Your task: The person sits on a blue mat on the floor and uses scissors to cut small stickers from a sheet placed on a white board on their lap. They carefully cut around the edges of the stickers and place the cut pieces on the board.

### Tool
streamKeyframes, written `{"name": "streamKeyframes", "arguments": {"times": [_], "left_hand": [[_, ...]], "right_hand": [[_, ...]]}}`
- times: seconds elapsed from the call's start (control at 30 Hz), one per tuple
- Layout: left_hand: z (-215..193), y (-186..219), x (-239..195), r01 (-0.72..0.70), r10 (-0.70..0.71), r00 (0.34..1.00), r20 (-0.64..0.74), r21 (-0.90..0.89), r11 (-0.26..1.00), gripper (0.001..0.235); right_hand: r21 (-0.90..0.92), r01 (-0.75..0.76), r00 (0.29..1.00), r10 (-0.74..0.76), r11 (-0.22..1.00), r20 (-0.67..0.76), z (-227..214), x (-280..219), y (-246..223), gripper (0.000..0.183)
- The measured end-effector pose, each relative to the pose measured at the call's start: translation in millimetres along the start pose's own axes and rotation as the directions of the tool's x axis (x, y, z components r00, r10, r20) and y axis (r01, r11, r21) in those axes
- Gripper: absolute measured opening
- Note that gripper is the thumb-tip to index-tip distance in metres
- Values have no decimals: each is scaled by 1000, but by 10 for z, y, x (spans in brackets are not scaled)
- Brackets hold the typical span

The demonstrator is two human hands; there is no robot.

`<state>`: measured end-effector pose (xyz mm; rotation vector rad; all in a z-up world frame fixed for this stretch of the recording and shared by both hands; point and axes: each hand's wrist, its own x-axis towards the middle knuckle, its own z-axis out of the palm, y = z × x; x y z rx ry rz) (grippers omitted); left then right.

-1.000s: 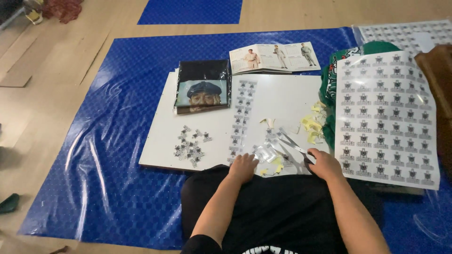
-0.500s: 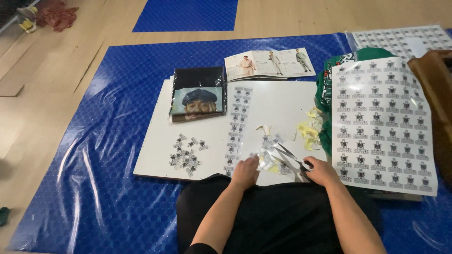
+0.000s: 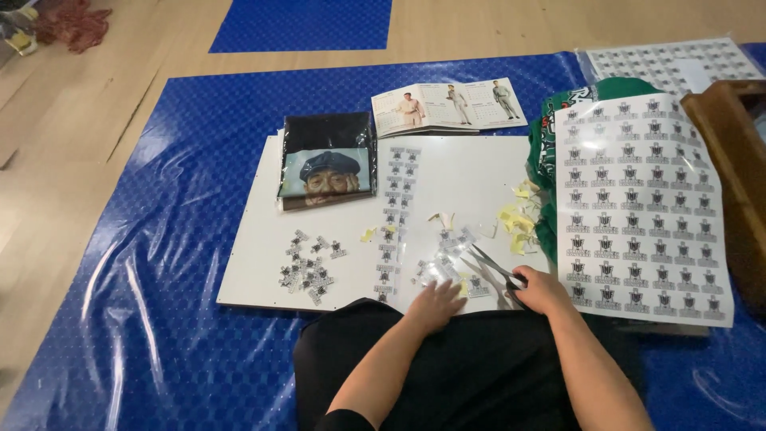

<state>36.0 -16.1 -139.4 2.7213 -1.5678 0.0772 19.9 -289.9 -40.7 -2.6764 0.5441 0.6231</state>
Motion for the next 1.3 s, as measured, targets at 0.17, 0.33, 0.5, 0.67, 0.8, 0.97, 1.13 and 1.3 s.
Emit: {"name": "streamKeyframes", "arguments": {"times": [0.17, 0.33, 0.5, 0.67, 0.8, 0.97, 1.13, 1.3], "left_hand": [[-317, 300, 234, 39, -15, 994, 110, -217, 975, 54], [-86, 224, 433, 77, -58, 994, 92, -211, 974, 57], [74, 185, 522, 130, -109, 990, 94, -262, 956, 58], [865, 126, 692, 60, -96, 975, -202, -178, 982, 34], [819, 164, 647, 11, -64, 927, -370, -143, 990, 21], [143, -7, 479, 232, -319, 868, -381, -257, 938, 22], [-435, -445, 200, 439, -817, 556, -154, -780, 445, 28], [-481, -857, -202, 493, -875, 400, 274, -869, -47, 37]], "right_hand": [[-51, -10, 999, 8, 999, -38, 43, 34, -7, 52], [58, -49, 978, 60, 997, -201, -44, 46, -72, 54], [301, -219, 952, 271, 928, -145, -360, -127, -161, 61], [330, -177, 979, 201, 927, -43, -375, -75, -287, 58], [365, -114, 979, 167, 924, -117, -279, 105, -121, 57], [363, 80, 991, -35, 928, -131, -188, 9, -204, 49], [307, 6, 1000, -9, 952, 8, -280, -101, -284, 45], [508, 67, 995, -22, 859, -95, -145, 117, -171, 51]]}}
